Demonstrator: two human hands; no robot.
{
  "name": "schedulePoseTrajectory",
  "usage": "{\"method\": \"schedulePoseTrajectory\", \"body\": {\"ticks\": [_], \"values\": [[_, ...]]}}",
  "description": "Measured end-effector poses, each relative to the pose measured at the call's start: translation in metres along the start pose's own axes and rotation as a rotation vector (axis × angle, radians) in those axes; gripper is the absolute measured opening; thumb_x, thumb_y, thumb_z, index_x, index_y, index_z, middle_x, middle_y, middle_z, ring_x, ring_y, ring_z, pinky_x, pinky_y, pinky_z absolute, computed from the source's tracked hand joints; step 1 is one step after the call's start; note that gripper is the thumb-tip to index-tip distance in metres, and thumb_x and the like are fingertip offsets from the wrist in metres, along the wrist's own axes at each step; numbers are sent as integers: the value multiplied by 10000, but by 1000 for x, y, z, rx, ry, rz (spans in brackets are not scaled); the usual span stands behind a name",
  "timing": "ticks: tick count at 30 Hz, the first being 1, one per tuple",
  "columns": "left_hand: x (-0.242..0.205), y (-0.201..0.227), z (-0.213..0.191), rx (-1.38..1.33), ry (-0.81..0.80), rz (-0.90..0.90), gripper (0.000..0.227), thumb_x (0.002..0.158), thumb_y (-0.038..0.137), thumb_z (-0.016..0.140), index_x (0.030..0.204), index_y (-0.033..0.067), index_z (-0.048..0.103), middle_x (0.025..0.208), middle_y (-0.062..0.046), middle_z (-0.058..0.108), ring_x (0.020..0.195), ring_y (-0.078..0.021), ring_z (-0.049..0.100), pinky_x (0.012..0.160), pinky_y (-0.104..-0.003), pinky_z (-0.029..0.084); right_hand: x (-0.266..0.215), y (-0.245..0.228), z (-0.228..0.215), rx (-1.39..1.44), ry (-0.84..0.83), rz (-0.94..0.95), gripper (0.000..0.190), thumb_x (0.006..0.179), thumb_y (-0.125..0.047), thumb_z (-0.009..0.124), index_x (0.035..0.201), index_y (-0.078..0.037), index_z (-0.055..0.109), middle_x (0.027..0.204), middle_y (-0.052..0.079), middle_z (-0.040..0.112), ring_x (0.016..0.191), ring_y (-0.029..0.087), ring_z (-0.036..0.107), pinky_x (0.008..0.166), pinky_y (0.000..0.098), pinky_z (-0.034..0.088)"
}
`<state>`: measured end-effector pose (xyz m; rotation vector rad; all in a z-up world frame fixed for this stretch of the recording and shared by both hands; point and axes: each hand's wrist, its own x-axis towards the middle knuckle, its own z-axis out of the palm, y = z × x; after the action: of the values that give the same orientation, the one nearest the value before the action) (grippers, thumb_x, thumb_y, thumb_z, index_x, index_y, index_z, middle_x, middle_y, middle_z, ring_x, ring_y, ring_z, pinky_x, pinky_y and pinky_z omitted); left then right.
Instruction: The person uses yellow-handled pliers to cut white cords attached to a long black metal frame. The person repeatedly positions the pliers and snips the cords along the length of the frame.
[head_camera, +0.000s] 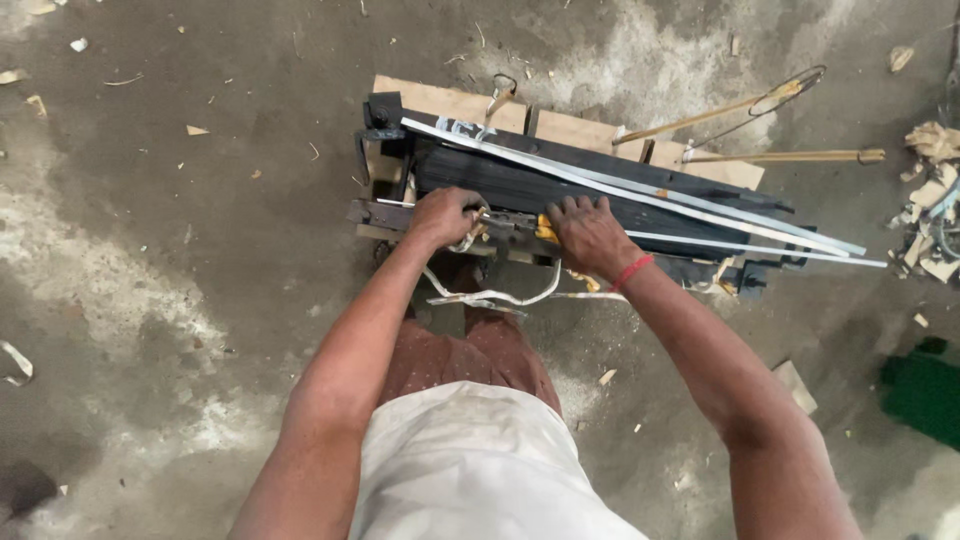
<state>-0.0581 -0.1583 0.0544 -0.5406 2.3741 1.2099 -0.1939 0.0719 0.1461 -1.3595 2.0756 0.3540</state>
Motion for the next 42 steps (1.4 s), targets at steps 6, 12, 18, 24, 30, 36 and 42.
{"method": "schedulePoseTrajectory", "body": {"ticks": [6, 12, 18, 24, 30, 36, 42], "values": [[7, -7, 6, -9, -5, 19, 290, 865, 288, 689, 1142, 288, 774, 1148, -71, 746, 1106, -321, 675, 942, -450, 525, 28, 29, -19, 19, 22, -121, 508, 745, -219, 724, 1182, 2, 589, 1111, 216, 635, 1062, 391, 645, 886, 465, 540], [16, -16, 3, -160, -72, -42, 297, 914, 395, 677, 1153, 245, 770, 1145, -85, 750, 1101, -313, 692, 946, -429, 532, 53, 22, -29, 21, -171, -7, 537, 741, -307, 730, 1218, -77, 646, 947, 183, 724, 933, 372, 715, 817, 476, 569], [10, 2, 3, -39, -34, -71, 335, 909, 475, 682, 1107, 227, 787, 1074, -121, 753, 1046, -338, 700, 894, -488, 540, -14, -48, -21, -39, 44, 229, 611, 727, -401, 810, 1194, -58, 617, 971, 166, 686, 916, 339, 683, 870, 485, 508], [-1, -1, 7, -14, 42, 21, 305, 935, 452, 673, 1071, 204, 787, 1046, -136, 751, 1022, -364, 700, 879, -498, 551, -59, -154, 13, -4, 321, 549, 559, 682, -260, 805, 1162, -70, 592, 1026, 168, 648, 1016, 351, 623, 934, 480, 429], [-18, 3, -10, -130, 253, 253, 245, 943, 327, 669, 1070, 126, 728, 1017, -159, 719, 990, -393, 673, 845, -515, 521, -55, -165, 29, -140, 416, 695, 395, 789, -227, 717, 1138, -89, 593, 1052, 142, 616, 1076, 329, 596, 970, 572, 400], [-96, -38, 13, -386, 324, 127, 181, 991, 174, 624, 1137, 70, 643, 1018, -156, 679, 956, -350, 682, 855, -485, 512, -68, -106, 47, 329, 129, 732, 387, 954, -262, 602, 1235, 5, 586, 1097, 262, 667, 1050, 422, 645, 930, 565, 488], [-92, -38, 82, -188, 622, 265, 358, 871, 182, 730, 1138, -29, 621, 1048, -237, 646, 978, -444, 602, 824, -531, 504, -34, -77, -2, 748, -94, 512, 625, 791, -277, 706, 1335, -19, 537, 1082, 253, 715, 984, 381, 694, 892, 494, 548]]}}
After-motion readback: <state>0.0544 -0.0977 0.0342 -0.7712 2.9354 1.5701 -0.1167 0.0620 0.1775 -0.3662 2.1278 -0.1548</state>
